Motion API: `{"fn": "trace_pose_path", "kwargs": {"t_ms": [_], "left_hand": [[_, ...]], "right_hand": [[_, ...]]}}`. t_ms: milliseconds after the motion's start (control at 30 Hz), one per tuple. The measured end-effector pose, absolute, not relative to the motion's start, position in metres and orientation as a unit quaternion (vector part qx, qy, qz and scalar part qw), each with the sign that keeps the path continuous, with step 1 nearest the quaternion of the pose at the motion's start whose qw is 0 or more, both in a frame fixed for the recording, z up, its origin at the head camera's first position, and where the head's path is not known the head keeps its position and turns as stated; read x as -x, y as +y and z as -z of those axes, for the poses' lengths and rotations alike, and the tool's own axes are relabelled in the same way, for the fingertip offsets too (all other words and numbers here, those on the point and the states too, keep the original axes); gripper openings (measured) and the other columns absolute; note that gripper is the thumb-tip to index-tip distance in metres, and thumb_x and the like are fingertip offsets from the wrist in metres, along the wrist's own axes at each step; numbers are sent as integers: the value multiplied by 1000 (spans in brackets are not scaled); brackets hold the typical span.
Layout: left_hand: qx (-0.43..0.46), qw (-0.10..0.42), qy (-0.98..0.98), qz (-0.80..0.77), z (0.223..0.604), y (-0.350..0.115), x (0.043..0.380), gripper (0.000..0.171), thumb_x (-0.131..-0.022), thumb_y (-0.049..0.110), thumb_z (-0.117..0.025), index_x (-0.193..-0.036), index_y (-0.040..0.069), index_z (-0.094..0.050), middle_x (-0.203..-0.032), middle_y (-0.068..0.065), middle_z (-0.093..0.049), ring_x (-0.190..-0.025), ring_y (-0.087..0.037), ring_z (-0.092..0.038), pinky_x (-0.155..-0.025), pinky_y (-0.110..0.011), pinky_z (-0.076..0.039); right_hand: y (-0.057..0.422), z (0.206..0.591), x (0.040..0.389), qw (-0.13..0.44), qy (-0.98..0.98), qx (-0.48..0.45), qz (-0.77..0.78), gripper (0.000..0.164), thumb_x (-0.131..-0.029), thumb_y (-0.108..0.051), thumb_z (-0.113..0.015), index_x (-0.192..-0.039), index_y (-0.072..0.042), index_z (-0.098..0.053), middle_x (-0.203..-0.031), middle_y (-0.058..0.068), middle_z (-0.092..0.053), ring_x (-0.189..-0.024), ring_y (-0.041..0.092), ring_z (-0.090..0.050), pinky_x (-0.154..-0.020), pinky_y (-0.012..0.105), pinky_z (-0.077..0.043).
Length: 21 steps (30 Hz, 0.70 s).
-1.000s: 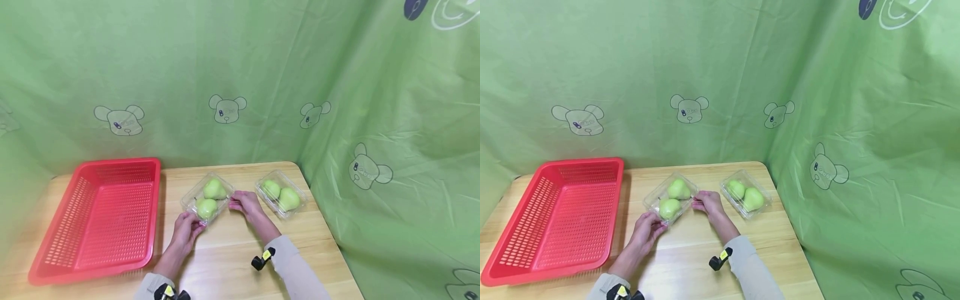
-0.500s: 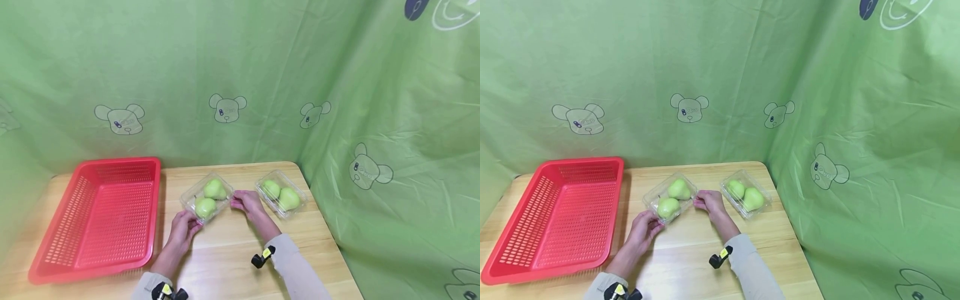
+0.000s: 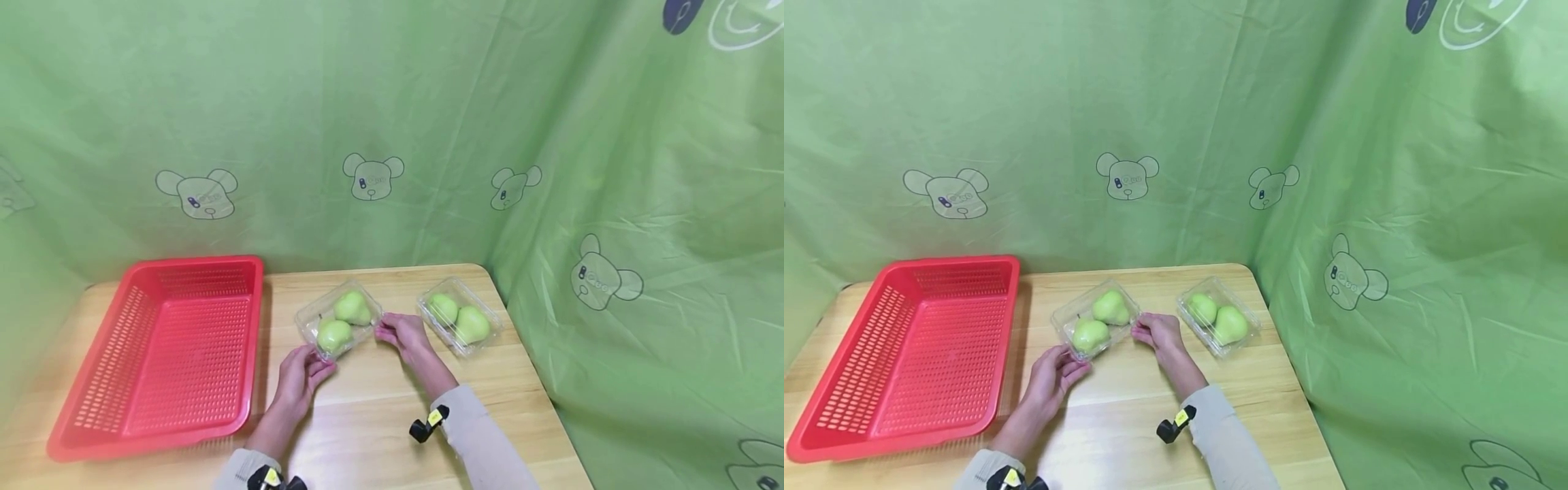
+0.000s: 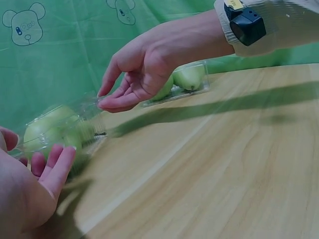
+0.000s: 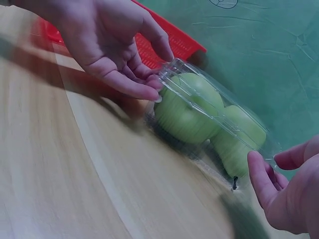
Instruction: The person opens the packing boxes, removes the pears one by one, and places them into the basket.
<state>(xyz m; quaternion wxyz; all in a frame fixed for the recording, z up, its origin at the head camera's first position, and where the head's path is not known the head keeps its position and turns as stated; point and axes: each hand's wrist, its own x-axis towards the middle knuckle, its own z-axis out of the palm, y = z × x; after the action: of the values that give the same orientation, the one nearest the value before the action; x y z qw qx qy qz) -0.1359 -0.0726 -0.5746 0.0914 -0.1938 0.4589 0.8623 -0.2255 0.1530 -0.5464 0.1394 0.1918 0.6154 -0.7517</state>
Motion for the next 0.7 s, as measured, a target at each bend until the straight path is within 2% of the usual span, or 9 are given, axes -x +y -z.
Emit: {"fn": "trace_pose_path", "kwargs": {"t_ms": [200, 433, 567, 700], "left_hand": [[176, 98, 462, -864, 577, -72, 133, 47, -112, 27, -43, -142, -9, -40, -111, -17, -65, -102, -30, -74, -102, -44, -61], [166, 90, 440, -878, 581, -69, 131, 40, -109, 18, -46, -137, -12, -45, -121, -27, -69, -118, -39, -71, -109, -48, -56], [168, 79, 430, -884, 582, -69, 132, 33, -107, 12, -51, -132, -10, -50, -120, -24, -72, -120, -38, -71, -110, -48, -55], [178, 69, 425, -885, 582, -69, 134, 31, -105, 11, -55, -129, -8, -51, -117, -21, -73, -120, -39, -71, -109, -47, -55]], "right_hand": [[152, 547, 223, 136, 602, -196, 762, 35, -99, -1, -63, -129, 14, -60, -101, 23, -75, -78, 18, -76, -83, 30, -67], [153, 550, 219, 140, 598, -200, 763, 33, -98, -2, -64, -127, 14, -62, -104, 25, -75, -80, 20, -78, -84, 31, -67], [153, 551, 217, 150, 601, -191, 761, 33, -97, -3, -65, -126, 14, -63, -108, 28, -74, -80, 20, -78, -84, 31, -67], [154, 552, 215, 162, 600, -188, 760, 34, -97, -4, -65, -125, 15, -62, -100, 23, -76, -80, 20, -78, -83, 31, -67]]}}
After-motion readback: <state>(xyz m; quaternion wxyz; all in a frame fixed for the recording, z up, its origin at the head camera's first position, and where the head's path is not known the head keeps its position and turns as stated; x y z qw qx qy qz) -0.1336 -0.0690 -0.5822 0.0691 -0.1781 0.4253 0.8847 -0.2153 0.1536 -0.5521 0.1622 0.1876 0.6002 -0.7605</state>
